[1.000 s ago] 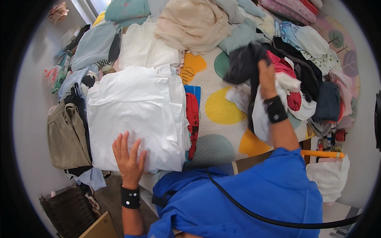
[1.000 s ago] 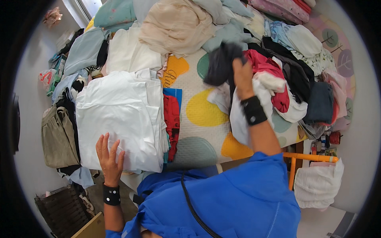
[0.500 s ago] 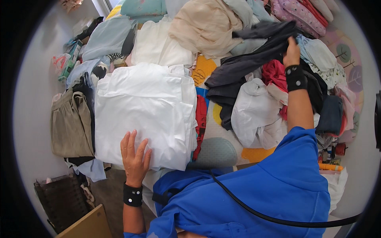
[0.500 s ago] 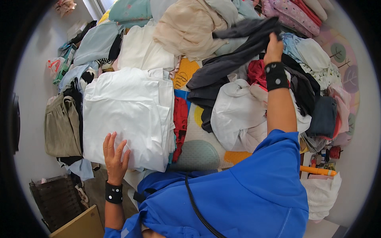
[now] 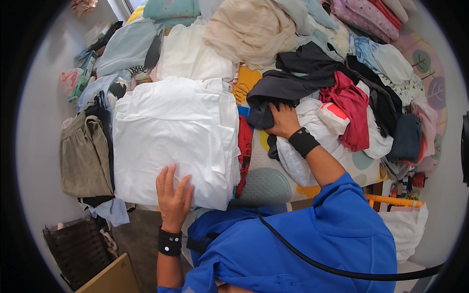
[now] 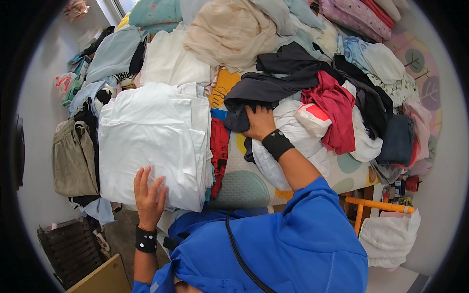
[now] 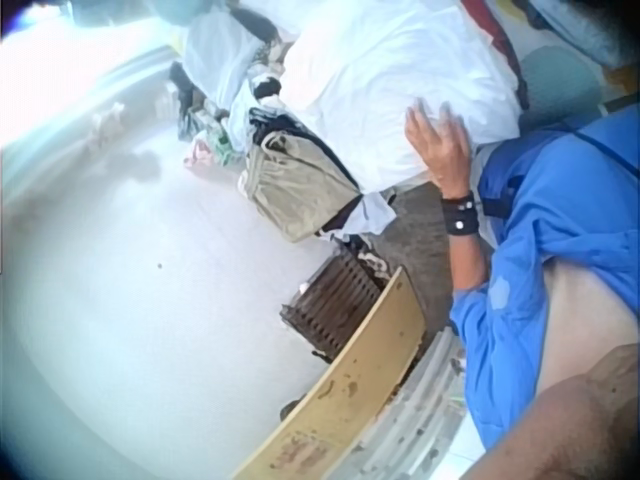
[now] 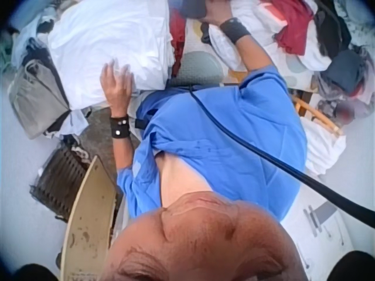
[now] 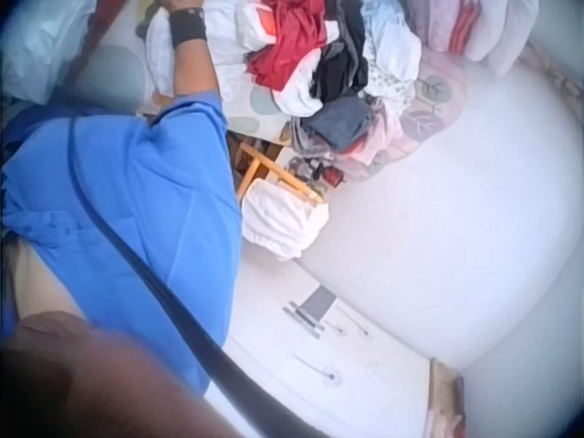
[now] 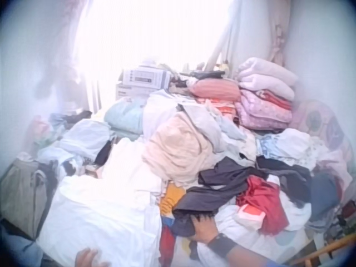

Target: The person picks up and unfolds various articles of clothing, including pants and a white shirt, before folding each item by hand on a bed.

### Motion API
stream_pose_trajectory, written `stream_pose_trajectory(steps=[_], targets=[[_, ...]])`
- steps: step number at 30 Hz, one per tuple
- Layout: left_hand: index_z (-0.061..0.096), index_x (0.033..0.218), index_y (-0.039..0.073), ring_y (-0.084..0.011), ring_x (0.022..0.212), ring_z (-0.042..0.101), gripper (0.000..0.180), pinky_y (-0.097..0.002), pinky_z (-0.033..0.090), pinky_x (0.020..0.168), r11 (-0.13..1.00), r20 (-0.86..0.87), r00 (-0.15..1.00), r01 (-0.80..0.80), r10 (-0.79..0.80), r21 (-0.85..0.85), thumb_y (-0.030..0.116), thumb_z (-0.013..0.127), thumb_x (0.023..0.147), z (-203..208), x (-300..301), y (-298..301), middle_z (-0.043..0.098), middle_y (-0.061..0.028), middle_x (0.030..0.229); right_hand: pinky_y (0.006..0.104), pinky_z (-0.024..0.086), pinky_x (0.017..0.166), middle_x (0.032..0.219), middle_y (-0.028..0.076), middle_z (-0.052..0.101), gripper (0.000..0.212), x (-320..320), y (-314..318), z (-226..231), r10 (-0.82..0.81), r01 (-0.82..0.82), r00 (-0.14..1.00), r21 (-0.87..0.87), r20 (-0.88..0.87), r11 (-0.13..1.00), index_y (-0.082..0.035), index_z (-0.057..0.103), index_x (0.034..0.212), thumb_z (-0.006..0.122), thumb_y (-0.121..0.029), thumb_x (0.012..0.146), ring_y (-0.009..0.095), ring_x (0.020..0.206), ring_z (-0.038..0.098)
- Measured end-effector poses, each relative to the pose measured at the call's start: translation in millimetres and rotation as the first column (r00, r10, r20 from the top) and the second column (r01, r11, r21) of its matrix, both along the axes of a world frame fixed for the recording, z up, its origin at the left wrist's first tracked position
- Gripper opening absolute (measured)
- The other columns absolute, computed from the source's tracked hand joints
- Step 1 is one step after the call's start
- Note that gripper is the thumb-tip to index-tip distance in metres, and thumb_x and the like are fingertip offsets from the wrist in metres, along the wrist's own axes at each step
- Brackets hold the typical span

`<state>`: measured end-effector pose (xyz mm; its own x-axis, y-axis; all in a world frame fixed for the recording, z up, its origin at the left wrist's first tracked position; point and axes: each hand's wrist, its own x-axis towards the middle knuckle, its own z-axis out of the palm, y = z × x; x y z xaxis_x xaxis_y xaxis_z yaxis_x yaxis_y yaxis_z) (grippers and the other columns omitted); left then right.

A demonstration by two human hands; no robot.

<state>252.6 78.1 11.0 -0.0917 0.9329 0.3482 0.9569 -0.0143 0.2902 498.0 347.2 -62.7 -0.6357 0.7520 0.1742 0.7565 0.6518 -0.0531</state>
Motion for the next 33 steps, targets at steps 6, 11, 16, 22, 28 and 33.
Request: stream_pose_trajectory(steps=[6,11,16,22,28,33], targets=[[0.056,0.098,0.007,-0.0347,0.116,0.034,0.028,-0.0423,0.030,0.094,0.999,0.029,0.999,0.021,-0.020,-0.036,0.006,0.059,0.070,-6,4,-3,0.041,-0.0150,0.123,0.0400,0.046,0.061,0.076,0.016,0.058,0.036,-16,18,-11,-0.056,0.055,0.998,-0.074,-0.005,0.996,-0.005,0.052,0.091,0.061,-0.016,0.059,0.034,0.070,0.058],[0.054,0.100,0.005,-0.0344,0.113,0.036,0.031,-0.0425,0.031,0.092,0.995,0.039,0.995,0.089,-0.087,-0.052,0.007,0.059,0.069,-4,6,4,0.041,-0.0153,0.121,0.0392,0.046,0.070,0.094,0.021,0.057,0.040,6,56,2,-0.354,0.198,0.863,-0.402,-0.362,0.894,0.003,0.050,0.093,0.064,-0.019,0.063,0.032,0.080,0.058],[0.055,0.101,0.006,-0.0329,0.109,0.040,0.032,-0.0449,0.030,0.091,0.995,0.036,0.998,0.062,-0.060,-0.083,0.009,0.060,0.069,0,4,-1,0.044,-0.0162,0.117,0.0295,0.046,0.075,0.096,0.012,0.057,0.037,-11,84,127,-0.680,-0.356,0.143,-0.679,-0.719,0.642,0.001,0.052,0.098,0.063,-0.022,0.071,0.019,0.079,0.058],[0.054,0.102,0.007,-0.0324,0.110,0.040,0.033,-0.0449,0.029,0.092,0.995,0.048,0.998,0.053,-0.049,-0.084,0.010,0.060,0.070,-5,6,0,0.043,-0.0158,0.118,0.0283,0.048,0.072,0.085,0.006,0.061,0.022,-28,102,225,-0.586,-0.746,-0.115,-0.320,-0.802,0.585,-0.005,0.057,0.096,0.056,-0.008,0.075,0.019,0.080,0.059],[0.046,0.111,0.003,-0.0327,0.114,0.036,0.046,-0.0416,0.030,0.094,0.998,0.223,0.975,0.019,-0.006,-0.059,0.010,0.063,0.068,-1,3,3,0.041,-0.0152,0.121,0.0289,0.046,0.075,0.083,0.007,0.061,0.013,-125,43,273,-0.424,-0.947,-0.096,-0.049,-0.901,0.317,-0.003,0.057,0.085,0.048,-0.011,0.081,0.017,0.077,0.058],[0.036,0.121,0.002,-0.0245,0.114,0.037,0.062,-0.0369,0.028,0.097,0.944,0.746,0.666,-0.248,0.003,0.218,0.007,0.067,0.067,10,-31,30,0.039,-0.0115,0.124,0.0378,0.041,0.079,0.086,0.008,0.059,0.037,-203,-46,238,0.660,-0.403,0.493,0.523,-0.568,0.751,-0.013,0.056,0.098,0.054,-0.003,0.063,0.024,0.085,0.057]])
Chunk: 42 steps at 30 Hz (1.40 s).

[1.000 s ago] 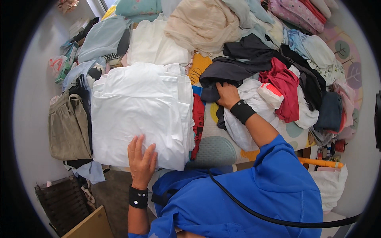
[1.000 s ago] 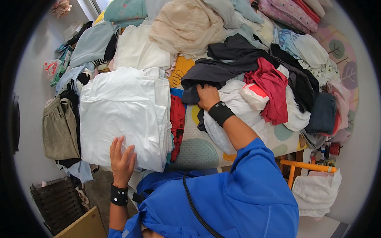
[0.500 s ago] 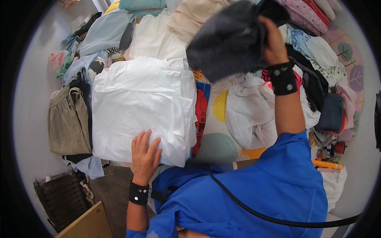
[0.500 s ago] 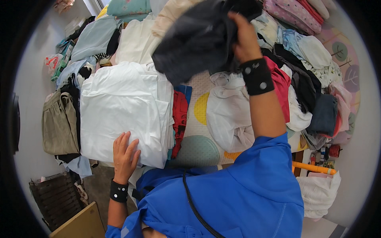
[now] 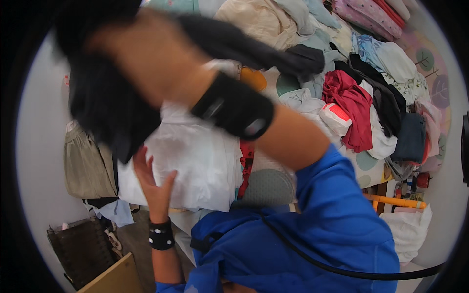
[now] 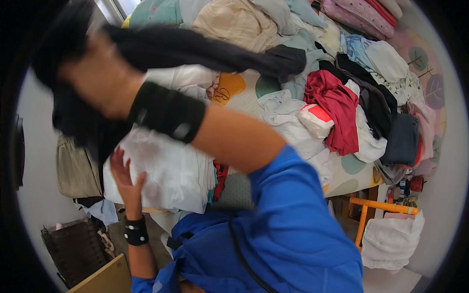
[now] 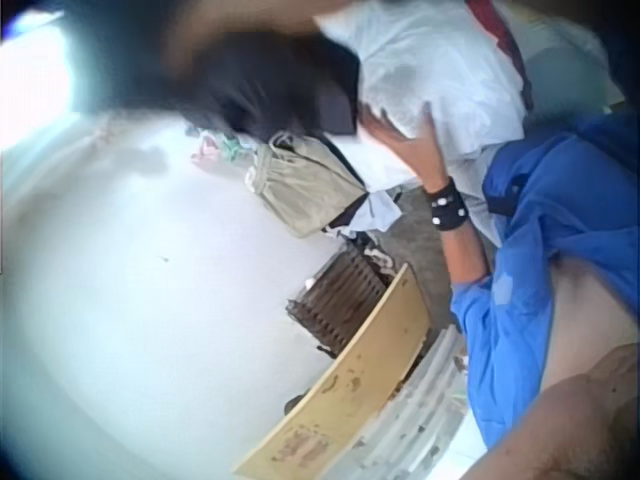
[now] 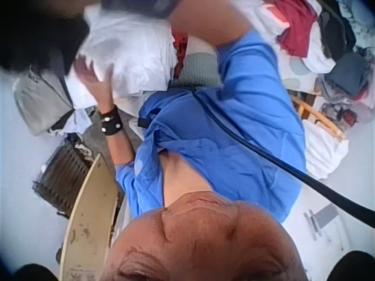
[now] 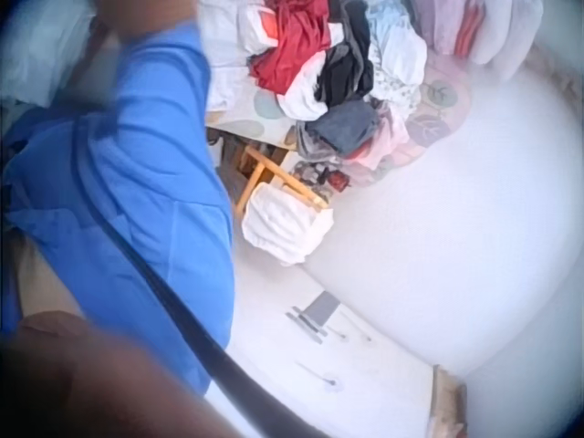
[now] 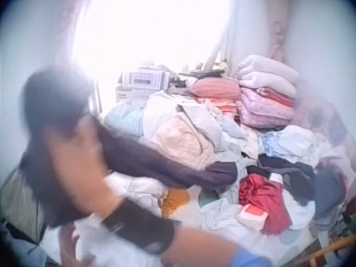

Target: The person picks up and unfolds various articles of clothing, including pants and a white shirt, before folding each item by hand on a bed.

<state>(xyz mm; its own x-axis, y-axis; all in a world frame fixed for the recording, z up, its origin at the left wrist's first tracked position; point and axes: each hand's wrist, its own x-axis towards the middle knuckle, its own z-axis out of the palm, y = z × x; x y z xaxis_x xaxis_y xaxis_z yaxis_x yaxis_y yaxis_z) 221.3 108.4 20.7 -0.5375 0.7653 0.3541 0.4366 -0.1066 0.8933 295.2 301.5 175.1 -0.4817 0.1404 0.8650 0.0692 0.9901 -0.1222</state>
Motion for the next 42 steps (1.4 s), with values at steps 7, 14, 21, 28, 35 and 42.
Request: stream_pose_trajectory(steps=[7,14,21,28,35,42], targets=[[0.033,0.123,0.002,-0.0218,0.116,0.034,0.054,-0.0351,0.027,0.098,0.991,0.293,0.949,-0.130,0.114,0.035,0.013,0.056,0.076,2,-58,-7,0.034,-0.0099,0.129,0.0292,0.040,0.083,0.096,0.011,0.056,0.049,-26,-113,-50,0.674,-0.639,0.521,-0.762,-0.524,-0.099,-0.004,0.039,0.111,0.059,-0.004,0.066,0.025,0.092,0.053],[0.033,0.124,0.000,-0.0224,0.119,0.031,0.047,-0.0340,0.026,0.099,0.923,-0.428,0.895,-0.263,0.125,-0.280,0.021,0.046,0.084,26,-65,6,0.030,-0.0101,0.132,0.0322,0.039,0.086,0.105,0.013,0.051,0.057,37,-50,-80,0.679,-0.647,0.663,-0.698,-0.316,0.307,-0.003,0.041,0.115,0.064,-0.008,0.063,0.025,0.096,0.052],[0.033,0.124,-0.001,-0.0233,0.118,0.032,0.045,-0.0347,0.026,0.099,0.906,-0.291,0.943,-0.258,0.161,-0.336,0.024,0.042,0.087,29,-51,-46,0.031,-0.0106,0.131,0.0388,0.034,0.088,0.111,0.014,0.048,0.047,74,54,-160,-0.215,0.264,0.957,-0.288,0.192,0.920,-0.010,0.053,0.102,0.067,-0.014,0.057,0.029,0.107,0.042],[0.035,0.123,-0.001,-0.0243,0.115,0.035,0.044,-0.0366,0.027,0.099,0.995,0.629,0.775,-0.098,0.067,0.015,0.024,0.043,0.087,10,-39,-45,0.035,-0.0113,0.129,0.0356,0.042,0.075,0.092,0.020,0.054,0.024,74,135,-165,-0.422,0.384,0.900,-0.650,0.107,0.655,-0.006,0.052,0.093,0.053,-0.008,0.069,0.035,0.089,0.051],[0.036,0.122,-0.001,-0.0253,0.113,0.039,0.044,-0.0386,0.028,0.098,0.990,0.852,0.510,-0.006,-0.119,0.142,0.023,0.044,0.086,-4,-38,-4,0.038,-0.0121,0.127,0.0342,0.026,0.095,0.117,0.019,0.039,0.040,-14,95,-85,0.088,-0.628,0.690,-0.533,-0.719,0.568,0.000,0.034,0.118,0.033,0.003,0.078,0.030,0.111,0.036],[0.036,0.122,0.001,-0.0239,0.113,0.038,0.043,-0.0369,0.028,0.098,0.988,0.802,0.585,-0.009,-0.122,0.156,0.025,0.043,0.087,-5,-56,1,0.038,-0.0104,0.127,0.0330,0.038,0.084,0.102,0.018,0.051,0.037,-7,-50,-70,0.816,-0.802,0.483,-0.534,-0.317,0.267,-0.001,0.044,0.108,0.042,-0.001,0.071,0.031,0.099,0.048]])
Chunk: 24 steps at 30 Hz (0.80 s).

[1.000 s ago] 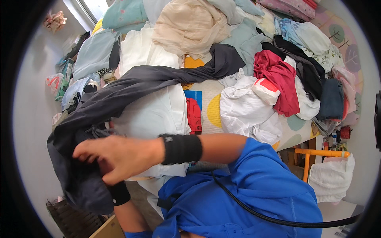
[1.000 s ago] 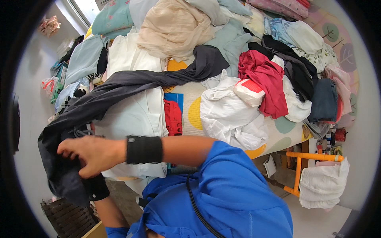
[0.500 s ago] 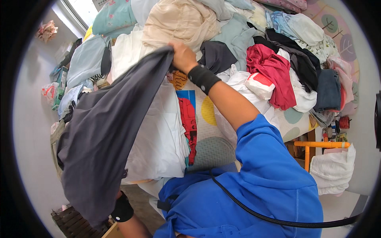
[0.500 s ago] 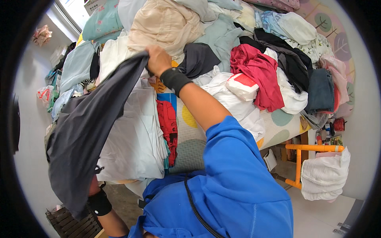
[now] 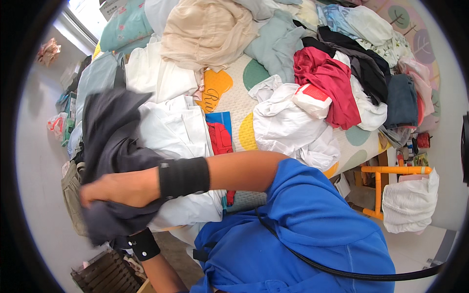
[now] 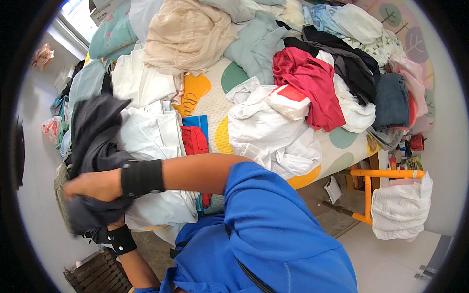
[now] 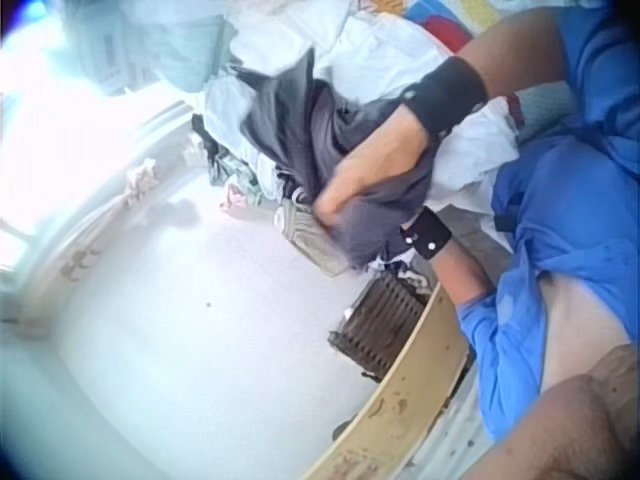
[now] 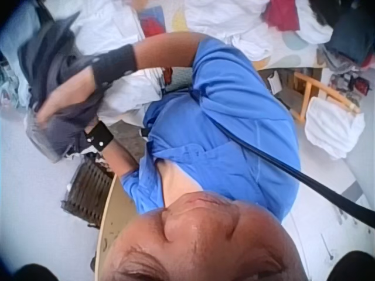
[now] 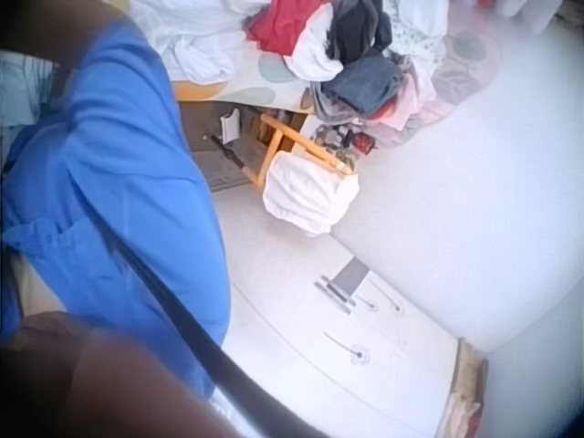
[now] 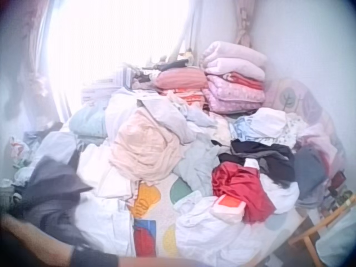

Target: The person picks up and unfolds various articles of clothing, including pants and a white shirt, before folding each item by hand on a bed.

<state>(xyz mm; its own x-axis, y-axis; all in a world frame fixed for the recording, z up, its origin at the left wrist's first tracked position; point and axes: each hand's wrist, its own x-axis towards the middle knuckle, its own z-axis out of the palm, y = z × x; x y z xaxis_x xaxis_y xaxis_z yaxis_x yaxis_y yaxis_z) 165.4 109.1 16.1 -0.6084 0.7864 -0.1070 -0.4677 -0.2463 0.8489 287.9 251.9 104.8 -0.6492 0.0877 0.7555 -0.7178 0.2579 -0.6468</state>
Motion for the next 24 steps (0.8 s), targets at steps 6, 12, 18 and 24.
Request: stream_pose_trajectory(steps=[6,12,18,24], targets=[[0.036,0.121,0.001,-0.0237,0.112,0.039,0.042,-0.0365,0.029,0.097,0.994,-0.100,0.991,-0.094,0.088,-0.057,0.024,0.043,0.087,-4,-12,-1,0.039,-0.0102,0.126,0.0353,0.038,0.083,0.103,0.012,0.053,0.050,132,65,-77,-0.760,0.609,0.600,0.474,0.249,0.636,-0.005,0.051,0.105,0.069,-0.016,0.060,0.027,0.096,0.051],[0.037,0.121,0.001,-0.0234,0.111,0.040,0.041,-0.0361,0.030,0.097,0.958,-0.146,0.984,-0.139,0.105,-0.250,0.024,0.042,0.087,-30,-1,-36,0.040,-0.0099,0.125,0.0413,0.034,0.089,0.121,0.017,0.041,0.058,356,104,-124,-0.786,0.384,-0.554,0.922,0.274,0.050,-0.010,0.046,0.116,0.064,-0.030,0.064,0.033,0.112,0.039],[0.038,0.120,0.001,-0.0232,0.110,0.041,0.040,-0.0357,0.031,0.096,0.922,-0.136,0.987,-0.129,0.084,-0.365,0.023,0.042,0.087,-53,11,-67,0.040,-0.0096,0.124,0.0356,0.040,0.078,0.105,0.018,0.053,0.043,388,110,-138,-0.699,0.782,-0.515,0.606,0.496,-0.146,-0.003,0.051,0.105,0.057,-0.033,0.075,0.032,0.097,0.051],[0.039,0.119,0.001,-0.0229,0.109,0.042,0.039,-0.0353,0.031,0.095,0.918,-0.181,0.982,-0.125,0.060,-0.376,0.023,0.042,0.087,-56,11,-72,0.041,-0.0093,0.123,0.0264,0.042,0.073,0.094,0.009,0.057,0.037,389,129,-98,-0.800,0.944,-0.162,-0.145,0.577,-0.296,0.003,0.050,0.101,0.054,-0.027,0.081,0.017,0.082,0.055]])
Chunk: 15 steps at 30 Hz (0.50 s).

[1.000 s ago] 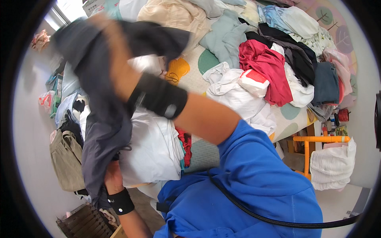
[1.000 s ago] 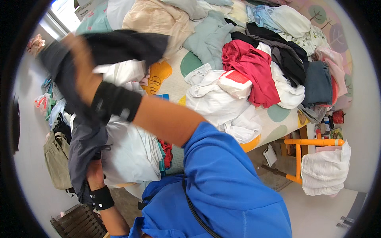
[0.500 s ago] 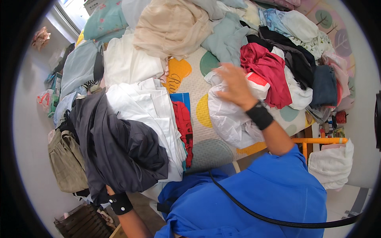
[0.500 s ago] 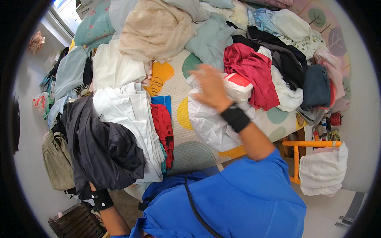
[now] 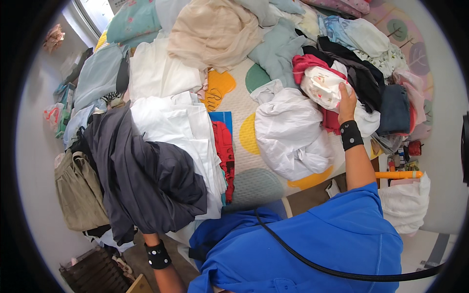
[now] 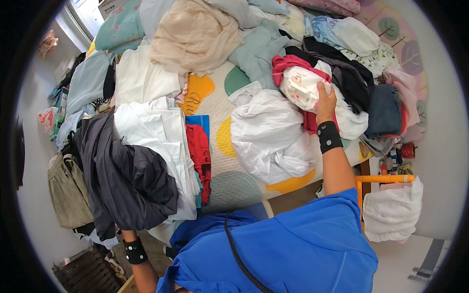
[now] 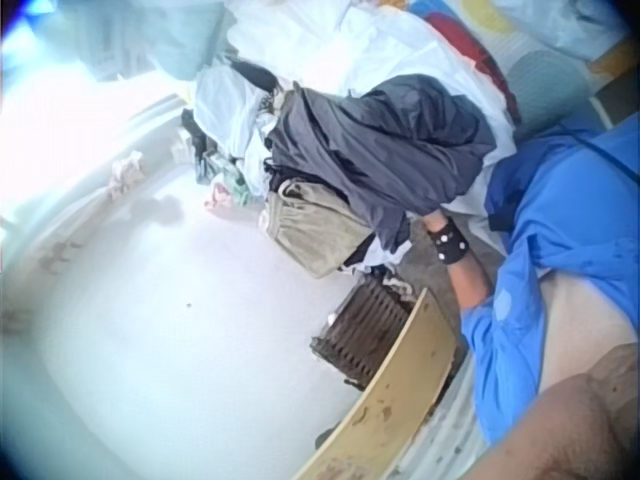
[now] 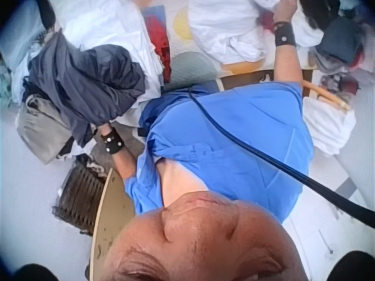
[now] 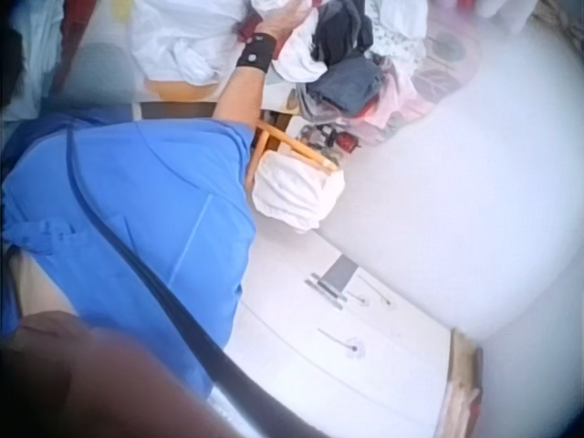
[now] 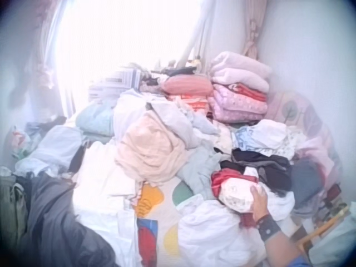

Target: The person picks up and unfolds various articles of clothing, including pants and a white shirt, before folding each item by hand on a bed.

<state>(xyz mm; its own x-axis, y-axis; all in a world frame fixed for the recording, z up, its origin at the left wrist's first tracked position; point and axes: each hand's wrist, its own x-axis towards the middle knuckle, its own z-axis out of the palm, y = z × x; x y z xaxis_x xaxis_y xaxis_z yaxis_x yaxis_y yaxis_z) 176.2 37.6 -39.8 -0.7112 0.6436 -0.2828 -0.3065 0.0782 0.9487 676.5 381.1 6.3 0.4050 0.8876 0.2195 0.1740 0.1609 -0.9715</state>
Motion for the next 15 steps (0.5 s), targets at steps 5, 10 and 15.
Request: stream_pose_trajectory(steps=[5,10,15], targets=[[0.039,0.119,0.001,-0.0227,0.109,0.042,0.039,-0.0349,0.032,0.095,1.000,-0.019,1.000,0.015,-0.016,-0.019,0.022,0.042,0.087,-1,1,-3,0.042,-0.0091,0.122,0.0261,0.042,0.079,0.104,0.010,0.054,0.039,61,-16,-25,0.126,-0.153,0.891,-0.028,-0.436,0.988,-0.001,0.046,0.110,0.055,-0.025,0.081,0.017,0.093,0.052],[0.040,0.118,0.001,-0.0225,0.108,0.043,0.038,-0.0346,0.033,0.094,0.998,-0.044,0.999,0.024,-0.027,-0.057,0.022,0.042,0.087,-3,-1,-6,0.042,-0.0089,0.122,0.0350,0.036,0.091,0.121,0.007,0.046,0.046,149,-95,-64,-0.249,-0.080,0.690,-0.414,-0.680,0.907,-0.009,0.044,0.118,0.047,-0.038,0.082,0.023,0.105,0.048],[0.040,0.118,0.001,-0.0223,0.107,0.044,0.037,-0.0342,0.034,0.093,0.995,-0.072,0.997,0.025,-0.032,-0.098,0.022,0.041,0.087,-4,-1,-9,0.043,-0.0087,0.121,0.0364,0.044,0.083,0.112,0.008,0.054,0.042,218,-219,-97,-0.533,0.081,0.616,-0.626,-0.580,0.775,-0.009,0.049,0.113,0.050,-0.037,0.082,0.024,0.099,0.053]])
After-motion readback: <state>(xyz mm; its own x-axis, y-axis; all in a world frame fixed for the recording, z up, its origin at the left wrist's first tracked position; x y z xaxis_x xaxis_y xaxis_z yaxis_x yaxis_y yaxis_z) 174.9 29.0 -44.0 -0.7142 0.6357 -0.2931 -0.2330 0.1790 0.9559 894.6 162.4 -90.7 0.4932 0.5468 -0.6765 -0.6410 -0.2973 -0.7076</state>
